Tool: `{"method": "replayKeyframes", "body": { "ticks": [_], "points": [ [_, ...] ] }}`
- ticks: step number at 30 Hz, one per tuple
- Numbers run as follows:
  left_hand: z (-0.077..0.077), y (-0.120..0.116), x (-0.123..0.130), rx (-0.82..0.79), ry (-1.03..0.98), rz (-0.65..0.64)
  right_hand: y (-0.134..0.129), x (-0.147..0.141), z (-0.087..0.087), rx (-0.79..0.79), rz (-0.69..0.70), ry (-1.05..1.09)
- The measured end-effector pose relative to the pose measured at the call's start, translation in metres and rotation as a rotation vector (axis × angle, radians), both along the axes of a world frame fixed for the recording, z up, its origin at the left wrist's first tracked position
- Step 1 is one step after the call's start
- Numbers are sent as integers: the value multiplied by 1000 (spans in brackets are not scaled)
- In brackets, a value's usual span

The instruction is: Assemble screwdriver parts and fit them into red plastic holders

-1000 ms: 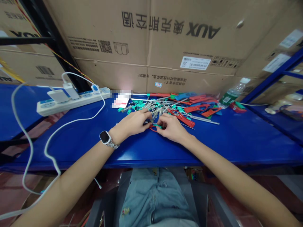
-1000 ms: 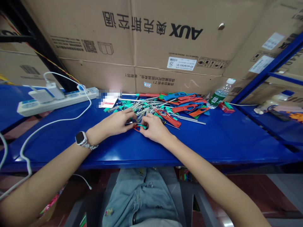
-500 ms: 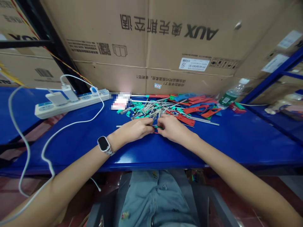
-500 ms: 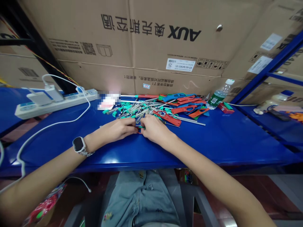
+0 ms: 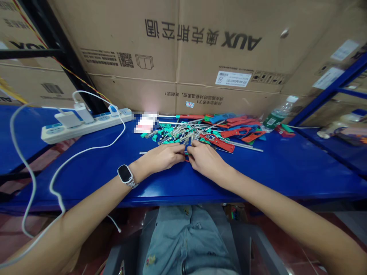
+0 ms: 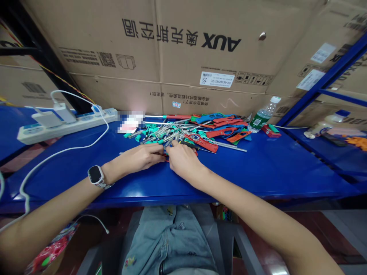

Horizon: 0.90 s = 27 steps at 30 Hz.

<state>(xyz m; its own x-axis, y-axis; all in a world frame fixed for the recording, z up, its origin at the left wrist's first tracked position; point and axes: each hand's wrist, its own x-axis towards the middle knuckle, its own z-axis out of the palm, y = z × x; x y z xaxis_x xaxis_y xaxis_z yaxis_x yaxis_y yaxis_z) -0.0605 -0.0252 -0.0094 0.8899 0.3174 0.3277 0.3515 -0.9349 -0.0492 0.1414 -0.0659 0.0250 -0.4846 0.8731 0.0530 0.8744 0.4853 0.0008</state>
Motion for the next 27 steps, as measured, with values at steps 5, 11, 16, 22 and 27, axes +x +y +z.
{"method": "replayKeyframes", "body": {
  "ticks": [5,11,16,22,27],
  "points": [
    [-3,2,0,6,-9,-1,-2,-1,-3,14,4,14],
    [-3,2,3,-39,-42,36,-3,-4,-5,21,-44,32],
    [-4,-2,4,-121,-111,133,-2,-5,-5,20,-50,34],
    [-13,-1,3,87,-71,62,-2,-6,-8,-1,-142,88],
    [-14,0,2,128,-35,60,-2,-6,-8,-2,-171,125]
  ]
}}
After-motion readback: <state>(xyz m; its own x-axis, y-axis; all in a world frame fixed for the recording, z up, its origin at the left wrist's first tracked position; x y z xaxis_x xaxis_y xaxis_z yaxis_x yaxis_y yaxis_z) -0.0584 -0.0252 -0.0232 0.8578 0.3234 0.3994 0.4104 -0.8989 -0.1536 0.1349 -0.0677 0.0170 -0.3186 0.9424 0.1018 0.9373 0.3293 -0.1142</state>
